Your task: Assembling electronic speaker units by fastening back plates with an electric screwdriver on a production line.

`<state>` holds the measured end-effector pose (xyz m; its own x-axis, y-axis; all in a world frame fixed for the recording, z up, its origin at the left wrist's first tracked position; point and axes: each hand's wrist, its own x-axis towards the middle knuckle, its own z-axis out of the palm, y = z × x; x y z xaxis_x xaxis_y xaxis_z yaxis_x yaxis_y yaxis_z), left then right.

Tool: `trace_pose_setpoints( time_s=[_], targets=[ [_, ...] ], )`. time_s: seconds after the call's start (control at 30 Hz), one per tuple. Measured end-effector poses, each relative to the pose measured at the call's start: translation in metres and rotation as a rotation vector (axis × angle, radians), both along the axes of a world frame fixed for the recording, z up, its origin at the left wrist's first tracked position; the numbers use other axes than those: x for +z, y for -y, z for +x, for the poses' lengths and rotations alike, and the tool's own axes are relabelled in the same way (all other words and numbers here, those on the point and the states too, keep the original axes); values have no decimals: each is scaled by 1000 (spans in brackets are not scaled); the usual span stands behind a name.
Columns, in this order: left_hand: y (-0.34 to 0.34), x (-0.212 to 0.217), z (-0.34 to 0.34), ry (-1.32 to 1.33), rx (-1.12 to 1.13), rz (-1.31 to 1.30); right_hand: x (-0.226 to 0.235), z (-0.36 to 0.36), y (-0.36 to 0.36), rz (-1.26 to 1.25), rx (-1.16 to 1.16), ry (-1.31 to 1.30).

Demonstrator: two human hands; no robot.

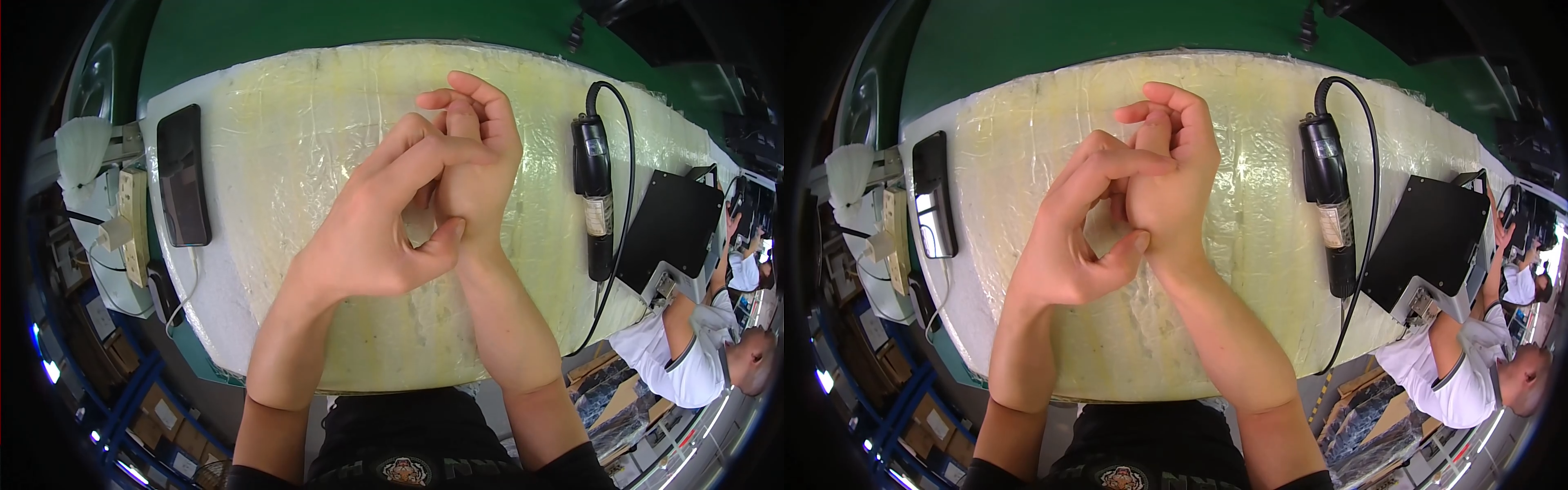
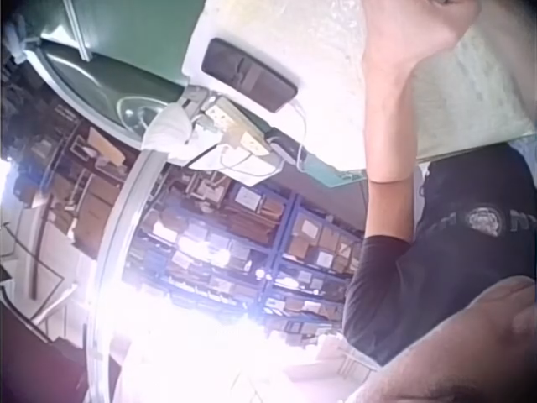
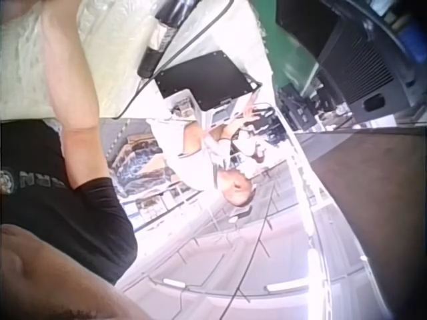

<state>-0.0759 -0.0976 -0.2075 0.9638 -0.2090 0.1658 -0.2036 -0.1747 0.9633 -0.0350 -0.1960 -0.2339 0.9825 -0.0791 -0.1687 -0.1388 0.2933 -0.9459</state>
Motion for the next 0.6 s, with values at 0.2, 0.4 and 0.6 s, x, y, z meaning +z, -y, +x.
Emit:
trace_pose_setpoints(
  time_s=[0.2,0.4,0.6],
  targets=[
    [1,1,-2,-29,-4,-36,-1,-1,1,10,-1,16],
    [3,-1,-2,-55,8,-43,-1,-1,3,-6,-1,9],
    [5,-1,-3,-62,7,-85,0,-1,3,20,-29,-39]
  ],
)
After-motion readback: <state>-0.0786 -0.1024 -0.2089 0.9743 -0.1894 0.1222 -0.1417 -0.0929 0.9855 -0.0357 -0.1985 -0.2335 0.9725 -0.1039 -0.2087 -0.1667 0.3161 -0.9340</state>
